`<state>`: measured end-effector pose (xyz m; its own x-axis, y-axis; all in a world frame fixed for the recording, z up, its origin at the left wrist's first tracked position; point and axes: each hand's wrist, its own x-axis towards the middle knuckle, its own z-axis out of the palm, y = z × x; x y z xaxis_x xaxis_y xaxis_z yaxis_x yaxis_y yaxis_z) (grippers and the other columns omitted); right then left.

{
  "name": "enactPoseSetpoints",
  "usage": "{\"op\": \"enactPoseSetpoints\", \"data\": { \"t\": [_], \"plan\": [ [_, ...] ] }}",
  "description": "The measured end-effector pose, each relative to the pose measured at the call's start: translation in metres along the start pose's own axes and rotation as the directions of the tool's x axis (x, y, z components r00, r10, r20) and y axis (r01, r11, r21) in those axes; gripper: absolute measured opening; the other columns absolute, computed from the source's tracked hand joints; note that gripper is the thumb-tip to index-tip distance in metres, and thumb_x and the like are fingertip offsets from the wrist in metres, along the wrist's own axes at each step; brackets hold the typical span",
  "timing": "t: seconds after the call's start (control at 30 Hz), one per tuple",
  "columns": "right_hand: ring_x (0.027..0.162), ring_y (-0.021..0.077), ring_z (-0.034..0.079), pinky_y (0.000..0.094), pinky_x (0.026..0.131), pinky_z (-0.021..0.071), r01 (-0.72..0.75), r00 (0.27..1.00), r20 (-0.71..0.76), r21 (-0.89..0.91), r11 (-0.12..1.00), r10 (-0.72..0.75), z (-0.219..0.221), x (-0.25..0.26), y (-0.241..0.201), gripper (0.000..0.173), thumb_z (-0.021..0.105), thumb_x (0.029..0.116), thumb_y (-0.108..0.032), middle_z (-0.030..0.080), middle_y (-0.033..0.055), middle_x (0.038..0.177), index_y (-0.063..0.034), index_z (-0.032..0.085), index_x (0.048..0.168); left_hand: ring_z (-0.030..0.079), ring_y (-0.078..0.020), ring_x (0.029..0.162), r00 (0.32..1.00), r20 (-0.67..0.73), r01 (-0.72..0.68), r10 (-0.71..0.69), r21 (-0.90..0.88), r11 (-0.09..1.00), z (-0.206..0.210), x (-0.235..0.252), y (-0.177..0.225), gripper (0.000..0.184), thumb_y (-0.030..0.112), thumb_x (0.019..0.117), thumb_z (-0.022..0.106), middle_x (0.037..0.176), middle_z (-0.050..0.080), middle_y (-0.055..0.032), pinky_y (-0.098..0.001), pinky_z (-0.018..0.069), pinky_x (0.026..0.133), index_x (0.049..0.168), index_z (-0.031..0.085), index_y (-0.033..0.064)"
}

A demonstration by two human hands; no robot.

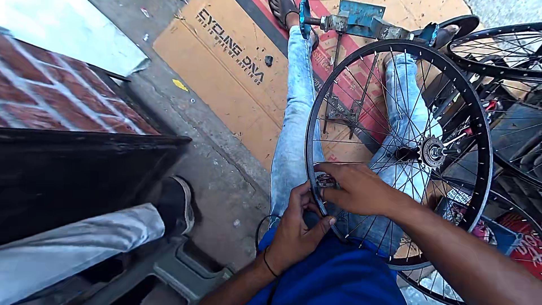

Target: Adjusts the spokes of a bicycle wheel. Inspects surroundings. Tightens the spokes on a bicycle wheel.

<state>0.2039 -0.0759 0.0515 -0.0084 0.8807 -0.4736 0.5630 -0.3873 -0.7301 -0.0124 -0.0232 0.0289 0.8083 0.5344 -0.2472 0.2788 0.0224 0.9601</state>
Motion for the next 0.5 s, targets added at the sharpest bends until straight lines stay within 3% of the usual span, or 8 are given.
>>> {"op": "enactPoseSetpoints", "data": {
  "t": [0.1, 0.23, 0.33, 0.5],
  "plan": [
    [0.098, 0.0157, 0.070, 0.0517, 0.086, 0.0550, 0.061, 0.995, 0.062, 0.169, 0.984, -0.073, -0.011, -0.007, 0.013, 0.048, 0.036, 0.1081, -0.040, 0.074, 0.0004, 0.110, -0.0209, 0.058, 0.146, 0.070, -0.0199, 0.094, 1.000, 0.012, 0.005, -0.005, -0.013, 1.000, 0.002, 0.001, 0.004, 0.080, 0.023, 0.0904, 0.078, 0.116, 0.067, -0.0053, -0.0358, 0.0625, 0.084, 0.154, 0.028, 0.0164],
    [0.114, 0.0151, 0.066, 0.0483, 0.101, 0.0526, 0.035, 0.973, 0.210, 0.267, 0.963, -0.094, -0.020, 0.004, 0.021, 0.049, 0.042, 0.1106, -0.039, 0.068, 0.0030, 0.131, -0.0181, 0.049, 0.154, 0.070, -0.0217, 0.095, 1.000, 0.025, 0.016, -0.016, -0.010, 1.000, -0.001, 0.002, 0.005, 0.080, 0.022, 0.0917, 0.077, 0.119, 0.066, -0.0070, -0.0369, 0.0624, 0.085, 0.154, 0.027, 0.0163],
    [0.106, 0.0152, 0.068, 0.0467, 0.095, 0.0547, -0.004, 0.960, 0.269, 0.291, 0.957, -0.078, -0.026, 0.008, 0.018, 0.048, 0.048, 0.1099, -0.034, 0.070, 0.0036, 0.123, -0.0186, 0.048, 0.155, 0.070, -0.0227, 0.099, 0.998, 0.036, 0.043, -0.043, -0.012, 0.999, -0.003, 0.002, 0.007, 0.080, 0.022, 0.0921, 0.076, 0.124, 0.065, -0.0079, -0.0375, 0.0621, 0.087, 0.155, 0.026, 0.0160],
    [0.089, 0.0141, 0.068, 0.0447, 0.082, 0.0582, -0.025, 0.977, 0.211, 0.231, 0.973, -0.025, -0.024, 0.003, 0.016, 0.046, 0.056, 0.1064, -0.034, 0.072, -0.0005, 0.106, -0.0208, 0.054, 0.150, 0.070, -0.0228, 0.101, 0.997, 0.049, 0.062, -0.062, -0.005, 0.998, -0.003, 0.004, 0.011, 0.079, 0.021, 0.0922, 0.076, 0.124, 0.066, -0.0074, -0.0380, 0.0615, 0.090, 0.154, 0.027, 0.0180]
  ]
}}
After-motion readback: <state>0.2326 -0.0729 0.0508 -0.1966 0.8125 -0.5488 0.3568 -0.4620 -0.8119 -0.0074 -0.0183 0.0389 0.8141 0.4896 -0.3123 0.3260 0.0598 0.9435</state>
